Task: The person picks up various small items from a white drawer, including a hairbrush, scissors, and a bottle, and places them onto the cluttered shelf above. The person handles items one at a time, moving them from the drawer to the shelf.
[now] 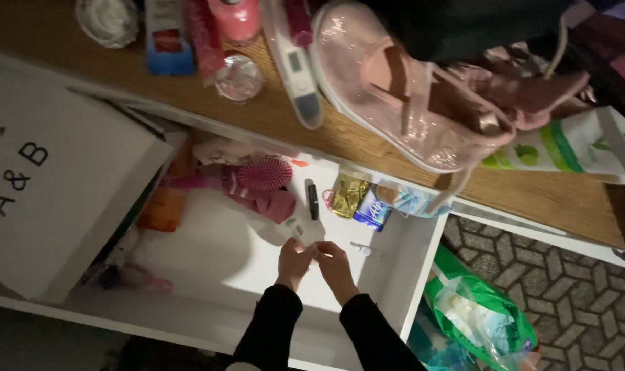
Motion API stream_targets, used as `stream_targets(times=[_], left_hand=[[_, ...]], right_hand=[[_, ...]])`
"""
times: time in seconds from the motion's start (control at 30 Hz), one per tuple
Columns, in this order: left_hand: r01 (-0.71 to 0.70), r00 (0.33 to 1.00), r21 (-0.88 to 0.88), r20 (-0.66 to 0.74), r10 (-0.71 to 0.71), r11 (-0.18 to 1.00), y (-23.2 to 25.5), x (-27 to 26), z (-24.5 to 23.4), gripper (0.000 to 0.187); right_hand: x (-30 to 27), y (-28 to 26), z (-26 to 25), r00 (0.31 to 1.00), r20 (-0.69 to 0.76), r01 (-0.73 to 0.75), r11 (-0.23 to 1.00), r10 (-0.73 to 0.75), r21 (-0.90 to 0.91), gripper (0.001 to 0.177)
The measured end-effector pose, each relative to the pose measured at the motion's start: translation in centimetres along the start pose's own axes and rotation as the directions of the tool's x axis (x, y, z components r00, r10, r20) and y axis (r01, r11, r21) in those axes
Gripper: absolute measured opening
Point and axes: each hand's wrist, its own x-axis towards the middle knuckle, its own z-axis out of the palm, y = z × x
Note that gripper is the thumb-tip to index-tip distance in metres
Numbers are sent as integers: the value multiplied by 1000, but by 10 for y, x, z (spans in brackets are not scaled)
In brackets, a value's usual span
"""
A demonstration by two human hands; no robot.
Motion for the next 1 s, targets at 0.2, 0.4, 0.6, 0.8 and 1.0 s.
stream_targets(times=[0.2,0.4,0.6,0.8,1.0], left_hand=[[-118,992,13,-39,118,993,-33,2,25,47],[90,991,-307,118,-56,947,-20,-50,49,55],[208,973,-321,164,-162,924,-17,-59,52,48],[349,937,-428,147,-316,834,19,-89,38,26],[233,970,-531,74,-230,815,14,-83,18,33]], right_hand=[[-32,-27,-62,921,-340,189,981,-189,-34,28],[17,27,-102,953,-145,43,592,-267,-805,49],[4,26,-92,971,-162,-30,577,-178,-816,34],[-8,43,-77,978,-149,10,741,-148,-671,12],[-40,35,-54,954,-163,182,919,-251,-350,19]])
